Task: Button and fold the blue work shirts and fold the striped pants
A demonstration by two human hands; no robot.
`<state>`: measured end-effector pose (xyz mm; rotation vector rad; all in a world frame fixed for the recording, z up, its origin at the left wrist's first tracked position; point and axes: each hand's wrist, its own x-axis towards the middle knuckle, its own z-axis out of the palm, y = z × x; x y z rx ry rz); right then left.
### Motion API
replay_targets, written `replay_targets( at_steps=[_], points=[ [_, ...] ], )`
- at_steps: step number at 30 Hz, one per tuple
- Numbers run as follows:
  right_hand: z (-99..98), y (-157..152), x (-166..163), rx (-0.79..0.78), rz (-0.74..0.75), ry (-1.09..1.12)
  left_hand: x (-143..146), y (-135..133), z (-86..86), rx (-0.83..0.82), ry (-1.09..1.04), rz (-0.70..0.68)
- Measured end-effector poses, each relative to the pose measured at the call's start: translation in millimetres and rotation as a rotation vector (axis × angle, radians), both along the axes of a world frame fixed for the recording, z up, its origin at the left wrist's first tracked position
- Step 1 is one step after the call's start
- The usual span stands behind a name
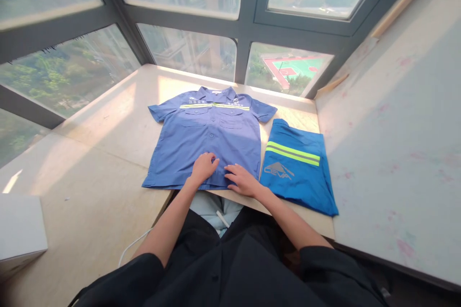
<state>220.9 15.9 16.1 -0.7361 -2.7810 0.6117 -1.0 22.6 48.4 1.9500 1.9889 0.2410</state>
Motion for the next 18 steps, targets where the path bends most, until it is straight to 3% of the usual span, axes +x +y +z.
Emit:
replay_targets(
  at_steps=[3,7,12,18],
  points=[
    [-0.5,0.7,6.2,0.014,0.019,0.012,11.2,-23.1,-11.5,0.133,-0.039,0.087],
    [-3.2,-0.6,13.4,0.011,0.052,0.001,1.5,-47.0,-27.2,0.223,-0.121,0.071],
    [-6.1,-3.1,17.2,0.047,0.026,0.036,-37.5,-77.9,-40.7,0.214,-0.08,-0.014],
    [-9.6,-2.2,17.6,0.033,0.003,0.195,-104.7,-102.2,-46.9,0.201,-0.017,-0.167]
  ],
)
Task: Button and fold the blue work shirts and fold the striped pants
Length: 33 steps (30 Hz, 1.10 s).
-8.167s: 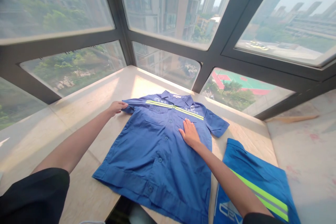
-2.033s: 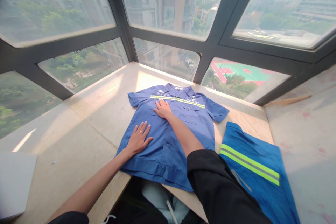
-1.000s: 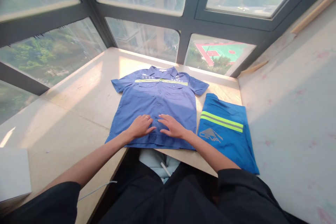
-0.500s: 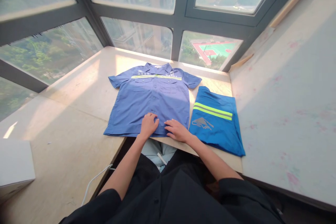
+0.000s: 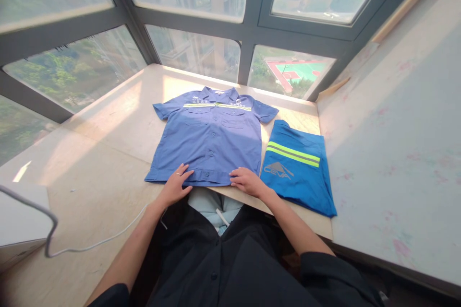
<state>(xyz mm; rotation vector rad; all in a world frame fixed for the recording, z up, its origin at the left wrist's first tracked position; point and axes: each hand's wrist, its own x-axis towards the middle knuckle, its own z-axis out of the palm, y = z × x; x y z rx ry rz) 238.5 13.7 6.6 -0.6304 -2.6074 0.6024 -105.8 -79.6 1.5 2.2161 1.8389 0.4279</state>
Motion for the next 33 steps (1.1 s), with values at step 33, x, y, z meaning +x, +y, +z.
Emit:
replay_targets(
  at_steps=[33],
  points=[
    [34.1,0.0,-1.6,-0.222,-0.032,-0.011,-36.9,-24.7,39.2,0.347,0.259,-0.251]
  ],
)
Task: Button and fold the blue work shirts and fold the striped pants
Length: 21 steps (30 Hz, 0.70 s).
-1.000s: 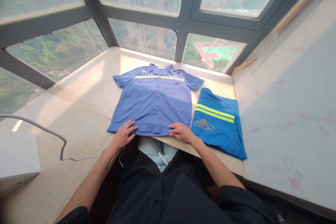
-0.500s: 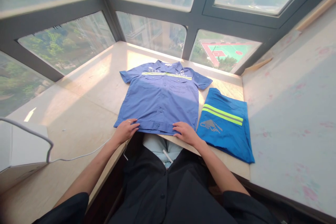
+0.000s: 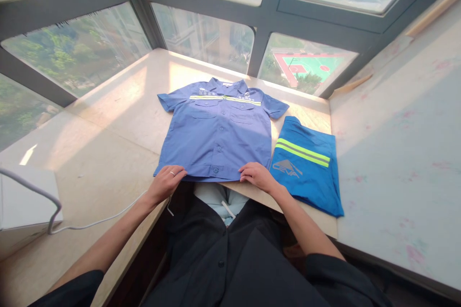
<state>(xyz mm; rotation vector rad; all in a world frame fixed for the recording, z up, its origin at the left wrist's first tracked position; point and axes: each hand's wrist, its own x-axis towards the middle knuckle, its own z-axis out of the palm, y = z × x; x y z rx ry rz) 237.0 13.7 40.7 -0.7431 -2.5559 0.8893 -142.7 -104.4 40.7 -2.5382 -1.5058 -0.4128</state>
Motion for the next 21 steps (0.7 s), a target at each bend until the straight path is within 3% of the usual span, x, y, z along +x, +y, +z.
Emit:
replay_targets(
  at_steps=[5,8,14,21],
  points=[
    [-16.6,-16.1,4.1,-0.049,-0.077,0.073,4.1,-19.6,-20.8,-0.048,0.05,0.021],
    [-15.6,-22.7,-2.5,-0.058,-0.146,0.116,5.4,-27.1,-26.1,-0.118,0.038,0.08],
    [0.5,-31.2,-9.8,-0.03,-0.146,0.178,8.6,-24.8,-22.0,-0.195,-0.013,0.209],
    [-17.0,-49.4,11.6,0.135,-0.013,0.004,-2.7,-27.2,-10.5,-0.15,-0.049,0.194]
  ],
)
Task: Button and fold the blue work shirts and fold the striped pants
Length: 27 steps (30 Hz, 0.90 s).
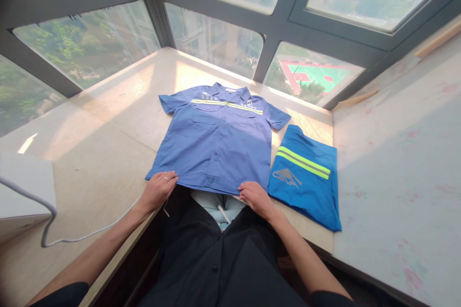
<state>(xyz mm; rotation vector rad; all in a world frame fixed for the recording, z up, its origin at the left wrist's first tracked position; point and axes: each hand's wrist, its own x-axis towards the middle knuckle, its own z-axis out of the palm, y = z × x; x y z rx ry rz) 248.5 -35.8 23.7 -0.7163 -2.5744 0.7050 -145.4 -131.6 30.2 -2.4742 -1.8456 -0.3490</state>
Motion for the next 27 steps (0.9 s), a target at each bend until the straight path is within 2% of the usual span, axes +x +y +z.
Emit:
replay_targets(
  at_steps=[5,11,15,18,20,23,25,27],
  points=[
    [-11.7,-10.8,4.5,0.025,-0.026,-0.144,-11.3,-4.3,3.5,0.021,0.031,0.079],
    [-18.5,-16.8,9.6,0.032,0.027,-0.277,-8.3,-5.9,10.3,-0.102,0.114,0.148],
    [-14.3,-18.4,12.0,-0.019,0.043,-0.298,-2.0,-6.7,12.0,-0.198,0.219,0.244],
    [-2.1,-14.4,10.5,-0.117,0.053,-0.319,1.6,1.2,8.1,-0.227,0.208,0.263],
    [9.2,-7.7,9.3,-0.213,0.076,-0.315,8.3,15.3,6.6,-0.164,0.129,0.229],
    [24.5,11.2,8.3,-0.355,0.077,-0.25,32.4,51.6,9.9,-0.013,-0.021,0.137],
    [29.5,32.9,7.5,-0.393,-0.005,-0.163,58.1,83.6,14.1,0.042,-0.112,0.099],
    [28.9,63.5,6.3,-0.403,-0.159,-0.05,88.0,117.9,16.1,0.047,-0.209,0.099]
  ],
)
